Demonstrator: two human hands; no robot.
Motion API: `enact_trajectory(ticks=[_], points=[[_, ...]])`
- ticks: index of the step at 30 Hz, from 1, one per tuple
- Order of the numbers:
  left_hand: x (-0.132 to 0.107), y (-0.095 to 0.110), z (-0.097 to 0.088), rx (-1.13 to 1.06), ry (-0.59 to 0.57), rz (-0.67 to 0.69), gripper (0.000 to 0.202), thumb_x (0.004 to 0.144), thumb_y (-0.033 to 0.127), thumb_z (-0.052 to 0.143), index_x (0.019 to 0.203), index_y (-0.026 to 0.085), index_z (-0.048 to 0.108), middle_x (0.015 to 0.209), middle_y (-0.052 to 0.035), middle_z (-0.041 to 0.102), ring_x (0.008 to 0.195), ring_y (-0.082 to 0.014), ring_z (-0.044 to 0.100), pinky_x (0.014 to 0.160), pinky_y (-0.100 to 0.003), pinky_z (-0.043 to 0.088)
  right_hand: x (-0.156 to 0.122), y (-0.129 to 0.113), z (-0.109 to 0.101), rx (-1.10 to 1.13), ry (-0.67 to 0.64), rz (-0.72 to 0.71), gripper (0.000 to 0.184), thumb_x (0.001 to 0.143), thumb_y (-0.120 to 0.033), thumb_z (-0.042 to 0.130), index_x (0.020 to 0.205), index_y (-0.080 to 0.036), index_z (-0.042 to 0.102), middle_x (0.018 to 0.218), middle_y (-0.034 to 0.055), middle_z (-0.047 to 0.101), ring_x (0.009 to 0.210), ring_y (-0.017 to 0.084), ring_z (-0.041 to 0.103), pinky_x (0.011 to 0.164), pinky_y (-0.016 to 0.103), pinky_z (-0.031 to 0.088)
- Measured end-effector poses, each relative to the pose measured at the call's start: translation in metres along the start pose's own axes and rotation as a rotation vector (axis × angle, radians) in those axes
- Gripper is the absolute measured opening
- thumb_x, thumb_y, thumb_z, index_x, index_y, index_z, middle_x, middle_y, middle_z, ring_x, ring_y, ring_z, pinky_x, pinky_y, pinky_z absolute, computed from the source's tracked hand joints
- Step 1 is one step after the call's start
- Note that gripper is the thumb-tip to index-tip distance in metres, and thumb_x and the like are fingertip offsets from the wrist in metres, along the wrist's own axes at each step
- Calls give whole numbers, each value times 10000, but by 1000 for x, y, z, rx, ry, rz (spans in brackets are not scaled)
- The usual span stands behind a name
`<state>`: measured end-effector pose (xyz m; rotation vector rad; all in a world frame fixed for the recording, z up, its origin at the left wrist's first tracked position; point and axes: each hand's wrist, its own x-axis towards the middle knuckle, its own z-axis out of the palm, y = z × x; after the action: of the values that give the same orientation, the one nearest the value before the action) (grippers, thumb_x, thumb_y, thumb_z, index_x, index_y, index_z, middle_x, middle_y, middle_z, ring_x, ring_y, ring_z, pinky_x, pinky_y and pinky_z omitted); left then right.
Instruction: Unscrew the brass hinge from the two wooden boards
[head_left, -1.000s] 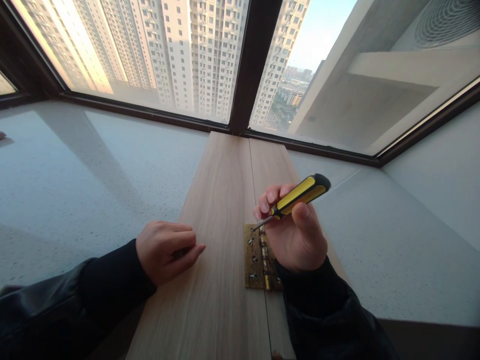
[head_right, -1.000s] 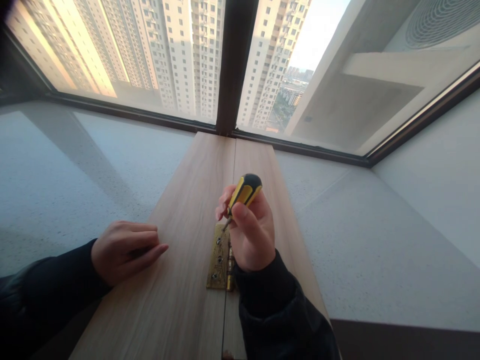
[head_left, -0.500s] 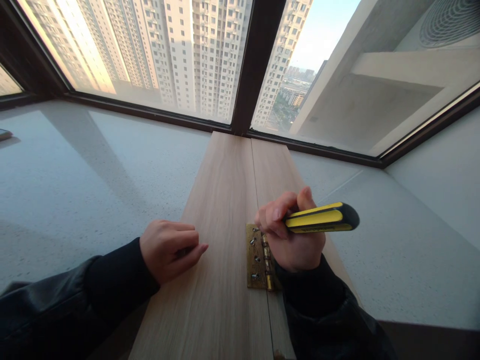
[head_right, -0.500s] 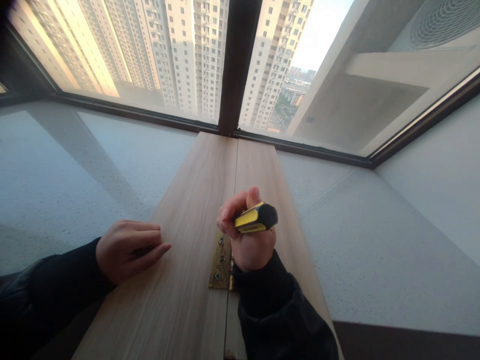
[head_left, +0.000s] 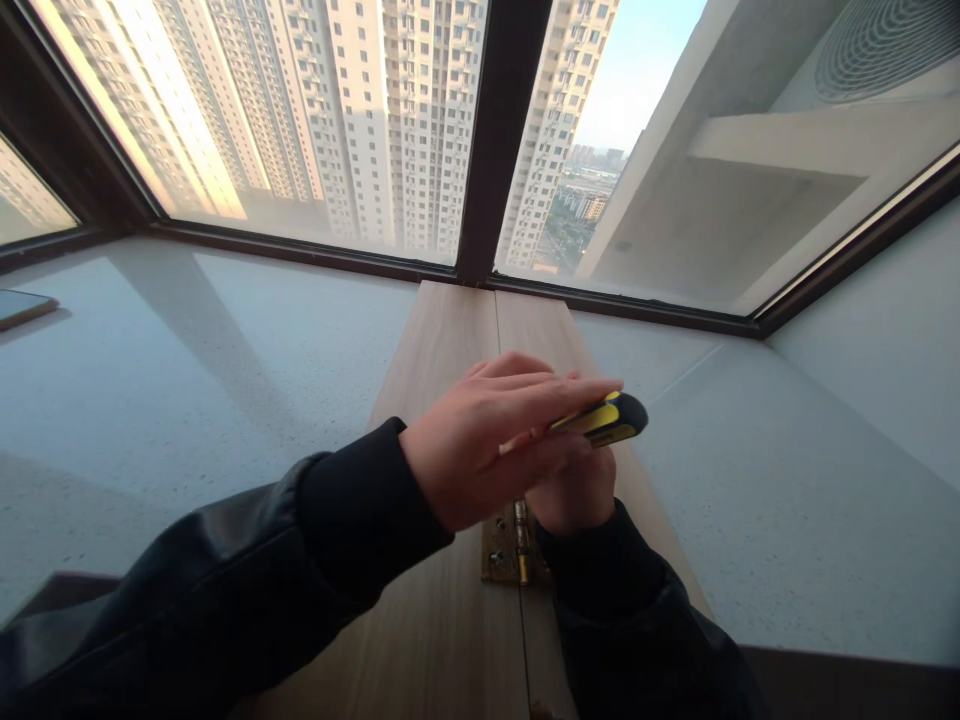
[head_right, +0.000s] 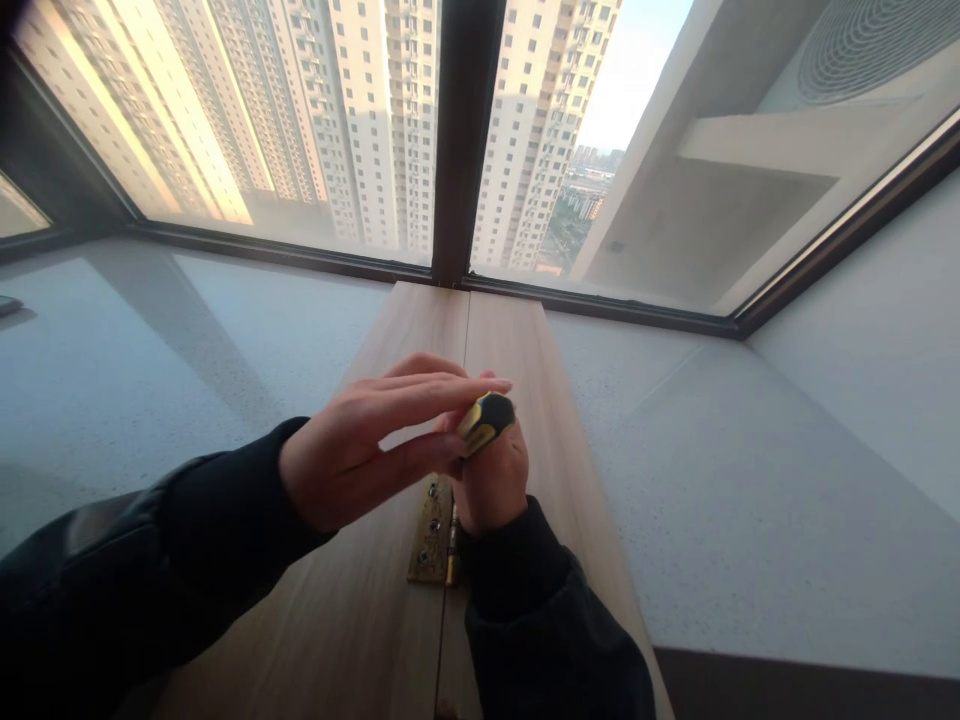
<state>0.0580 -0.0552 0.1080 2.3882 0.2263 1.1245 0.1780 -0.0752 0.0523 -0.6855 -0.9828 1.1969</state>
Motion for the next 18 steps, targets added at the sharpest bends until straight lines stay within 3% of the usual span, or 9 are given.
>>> enact_trajectory(ticks=[4, 7, 10, 13, 15, 18], points=[[1, -8, 3, -18, 59, -49, 221, 874, 212, 522, 1061, 139, 615, 930, -73, 648, 907, -178, 575, 807, -306, 486, 0, -2, -2, 7, -7, 19, 502, 813, -552, 557, 575, -149, 375, 467, -24, 310, 381, 71, 282, 346, 174, 231], [0, -5, -3, 67, 10, -9, 288, 858, 230, 558, 1140, 173, 574, 919, -59, 654, 858, -168, 572, 776, -299, 485, -2, -2, -1, -22, 22, 22, 387, 798, -453, 579, 607, -139, 459, 510, -3, 393, 428, 84, 367, 383, 175, 293], [5, 2, -12, 185, -55, -5, 397, 850, 219, 564, 1238, 175, 494, 989, -72, 645, 847, -159, 576, 749, -279, 477, 0, 1, -2, -49, 116, -7, 309, 793, -387, 585, 647, -126, 508, 610, 23, 479, 552, 102, 471, 495, 186, 393], [10, 8, -21, 324, -82, 10, 295, 855, 198, 546, 1148, 165, 544, 952, -65, 650, 838, -161, 587, 729, -271, 462, 2, -1, -5, -56, 240, -45, 363, 825, -444, 557, 658, -124, 517, 649, 32, 505, 581, 102, 490, 516, 186, 408], [11, 11, -28, 423, -105, 24, 204, 860, 236, 546, 1049, 168, 582, 855, -41, 653, 785, -159, 590, 711, -274, 446, 2, -10, -9, -51, 282, -48, 406, 824, -497, 556, 663, -127, 511, 652, 35, 514, 566, 106, 493, 509, 196, 412], [10, 14, -38, 572, -137, 29, 214, 851, 359, 560, 953, 174, 596, 729, -8, 622, 662, -140, 568, 666, -271, 411, -2, -37, -20, -63, 247, -17, 397, 774, -484, 635, 660, -127, 504, 669, 50, 526, 573, 132, 515, 514, 224, 428]])
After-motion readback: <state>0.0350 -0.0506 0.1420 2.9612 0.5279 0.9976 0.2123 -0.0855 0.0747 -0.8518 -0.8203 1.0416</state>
